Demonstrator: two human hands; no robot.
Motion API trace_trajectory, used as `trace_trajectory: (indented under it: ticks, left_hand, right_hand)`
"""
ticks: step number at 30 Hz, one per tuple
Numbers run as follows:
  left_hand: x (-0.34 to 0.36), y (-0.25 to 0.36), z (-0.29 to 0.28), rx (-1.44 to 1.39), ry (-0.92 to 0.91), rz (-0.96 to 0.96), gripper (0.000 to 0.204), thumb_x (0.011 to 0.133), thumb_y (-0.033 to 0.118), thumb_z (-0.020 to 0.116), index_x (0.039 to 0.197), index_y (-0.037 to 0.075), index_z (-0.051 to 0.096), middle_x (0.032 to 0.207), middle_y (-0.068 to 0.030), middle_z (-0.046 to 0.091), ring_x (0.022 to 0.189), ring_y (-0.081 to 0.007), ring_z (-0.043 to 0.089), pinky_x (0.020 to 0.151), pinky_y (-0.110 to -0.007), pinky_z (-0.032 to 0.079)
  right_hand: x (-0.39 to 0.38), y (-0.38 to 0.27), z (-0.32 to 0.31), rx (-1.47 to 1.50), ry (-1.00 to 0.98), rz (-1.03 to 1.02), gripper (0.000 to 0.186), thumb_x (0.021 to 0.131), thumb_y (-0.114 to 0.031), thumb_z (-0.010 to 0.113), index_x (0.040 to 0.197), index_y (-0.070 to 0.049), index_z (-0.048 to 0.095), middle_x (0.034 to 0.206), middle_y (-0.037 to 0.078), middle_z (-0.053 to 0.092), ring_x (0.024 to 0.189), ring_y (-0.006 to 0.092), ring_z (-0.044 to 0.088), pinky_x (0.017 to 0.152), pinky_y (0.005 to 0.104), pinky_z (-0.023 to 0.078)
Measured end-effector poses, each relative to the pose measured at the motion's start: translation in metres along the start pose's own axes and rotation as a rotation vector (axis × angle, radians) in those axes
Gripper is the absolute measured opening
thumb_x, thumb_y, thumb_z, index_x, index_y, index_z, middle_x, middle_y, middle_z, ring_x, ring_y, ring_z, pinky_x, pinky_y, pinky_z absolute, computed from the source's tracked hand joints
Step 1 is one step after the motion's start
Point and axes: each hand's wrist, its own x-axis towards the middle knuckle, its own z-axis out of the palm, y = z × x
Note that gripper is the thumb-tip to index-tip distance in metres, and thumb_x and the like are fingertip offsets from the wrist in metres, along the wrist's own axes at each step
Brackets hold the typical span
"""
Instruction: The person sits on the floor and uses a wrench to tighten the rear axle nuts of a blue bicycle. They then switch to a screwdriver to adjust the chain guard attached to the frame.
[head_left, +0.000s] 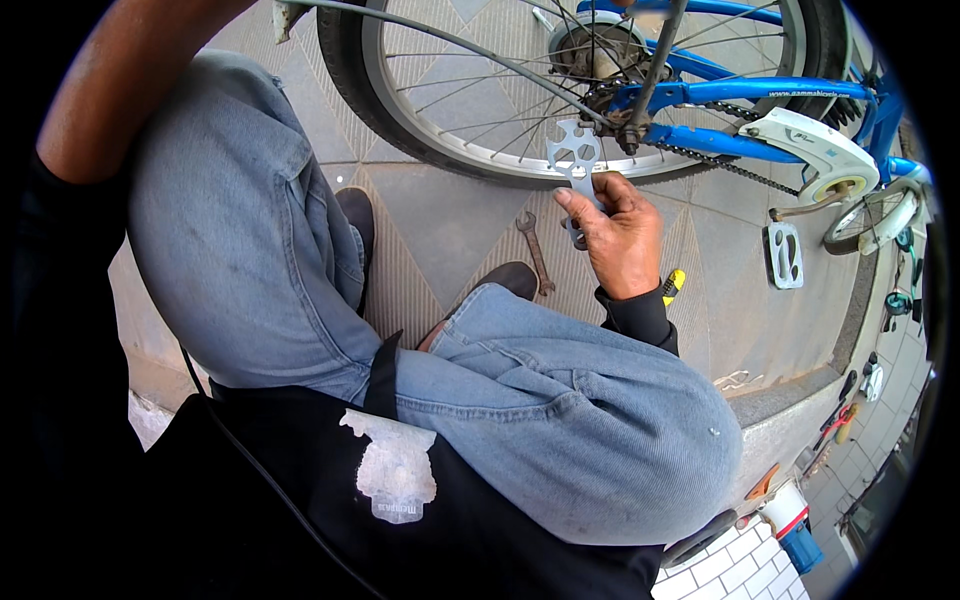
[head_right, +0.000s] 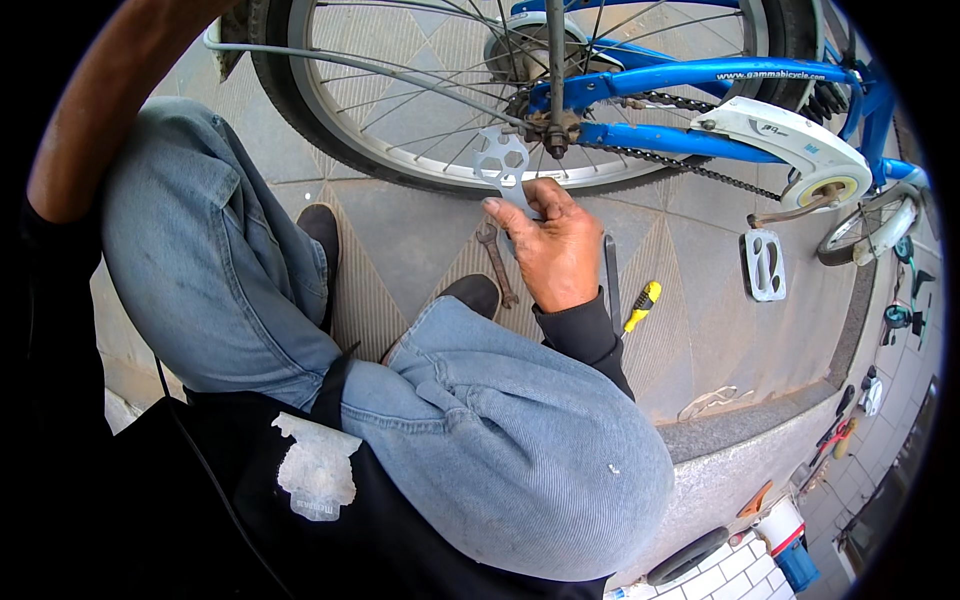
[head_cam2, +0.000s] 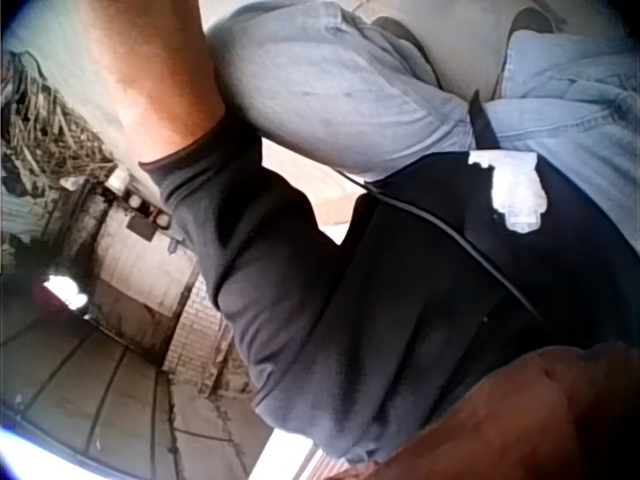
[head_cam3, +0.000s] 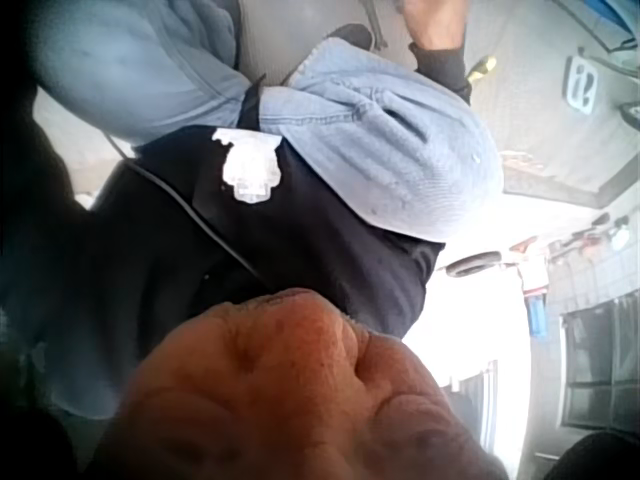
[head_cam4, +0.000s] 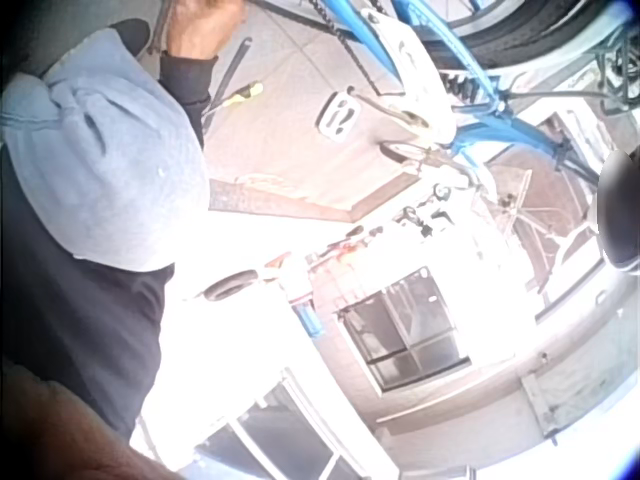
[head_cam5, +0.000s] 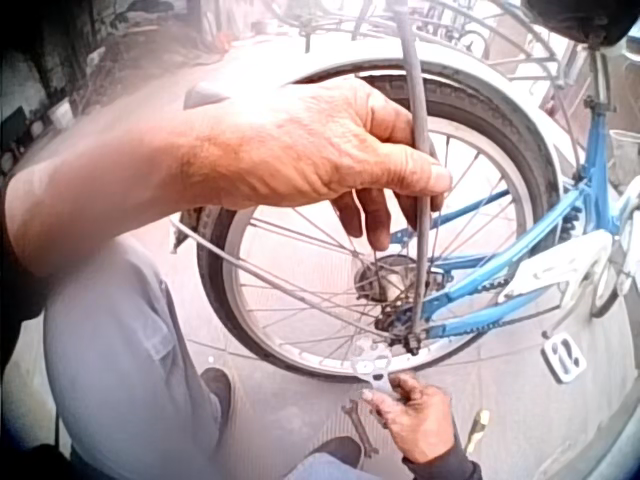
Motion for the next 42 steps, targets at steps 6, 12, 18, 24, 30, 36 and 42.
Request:
trace_trajectory:
  ticks: [6, 12, 18, 24, 30, 36, 42]
  left_hand:
    - [-0.001, 0.0, -0.001, -0.002, -0.01, -0.001, 0.028, 0.094, 0.027, 0.06, 0.096, -0.001, 0.066, 0.088, -0.0109, 0.069, 0.068, -0.0166, 0.065, 0.061, -0.028, 0.052]
    - [-0.003, 0.001, 0.001, 0.039, 0.017, 0.003, 0.03, 0.094, 0.027, 0.06, 0.097, -0.002, 0.065, 0.087, -0.011, 0.068, 0.068, -0.0167, 0.065, 0.061, -0.028, 0.052]
    - [-0.001, -0.001, 0.001, 0.001, 0.002, 0.041, 0.029, 0.094, 0.028, 0.059, 0.097, -0.001, 0.065, 0.087, -0.0107, 0.067, 0.067, -0.0165, 0.066, 0.06, -0.028, 0.051]
    - [-0.003, -0.005, -0.002, -0.017, -0.011, 0.085, 0.029, 0.094, 0.028, 0.059, 0.095, 0.0, 0.066, 0.086, -0.0107, 0.067, 0.067, -0.0166, 0.066, 0.06, -0.027, 0.051]
    - [-0.004, -0.008, -0.011, -0.078, -0.059, 0.067, 0.03, 0.093, 0.028, 0.06, 0.095, -0.001, 0.066, 0.088, -0.0119, 0.068, 0.067, -0.0175, 0.066, 0.059, -0.028, 0.051]
    - [-0.001, 0.009, -0.003, -0.016, 0.003, -0.076, 0.032, 0.093, 0.027, 0.06, 0.094, -0.004, 0.065, 0.088, -0.0131, 0.068, 0.067, -0.0187, 0.066, 0.059, -0.03, 0.052]
    - [-0.002, 0.009, -0.008, -0.052, -0.01, -0.058, 0.03, 0.091, 0.025, 0.06, 0.092, -0.005, 0.065, 0.086, -0.0125, 0.068, 0.066, -0.0186, 0.067, 0.059, -0.031, 0.052]
  right_hand:
    - [-0.004, 0.0, -0.007, -0.372, 0.073, -0.154, 0.028, 0.079, -0.022, 0.076, 0.092, 0.001, 0.066, 0.075, 0.016, 0.065, 0.063, 0.0246, 0.063, 0.06, 0.0324, 0.049]
    - [-0.003, 0.004, -0.011, -0.428, 0.151, -0.202, 0.021, 0.083, -0.02, 0.071, 0.092, -0.002, 0.064, 0.076, 0.019, 0.065, 0.069, 0.0369, 0.065, 0.06, 0.0351, 0.049]
    - [-0.002, -0.008, -0.003, -0.404, 0.199, -0.188, 0.017, 0.087, -0.013, 0.065, 0.1, -0.003, 0.063, 0.08, 0.019, 0.066, 0.073, 0.0367, 0.066, 0.063, 0.0364, 0.05]
    - [-0.005, -0.002, -0.008, -0.543, 0.197, -0.327, 0.023, 0.091, -0.014, 0.059, 0.108, -0.001, 0.064, 0.085, 0.019, 0.067, 0.075, 0.0341, 0.067, 0.067, 0.0363, 0.052]
    - [-0.002, -0.019, -0.011, -0.388, 0.005, -0.156, 0.034, 0.096, -0.024, 0.054, 0.113, 0.004, 0.064, 0.081, 0.016, 0.067, 0.072, 0.0246, 0.066, 0.068, 0.0328, 0.051]
    - [0.003, -0.041, -0.036, 0.191, -0.227, 0.266, 0.031, 0.095, -0.024, 0.051, 0.095, 0.004, 0.065, 0.075, 0.006, 0.059, 0.065, 0.0143, 0.054, 0.059, 0.0292, 0.045]
    - [0.004, -0.039, -0.035, 0.495, -0.272, 0.442, 0.031, 0.094, -0.025, 0.052, 0.102, 0.004, 0.061, 0.083, 0.007, 0.06, 0.071, 0.0155, 0.057, 0.06, 0.0286, 0.047]
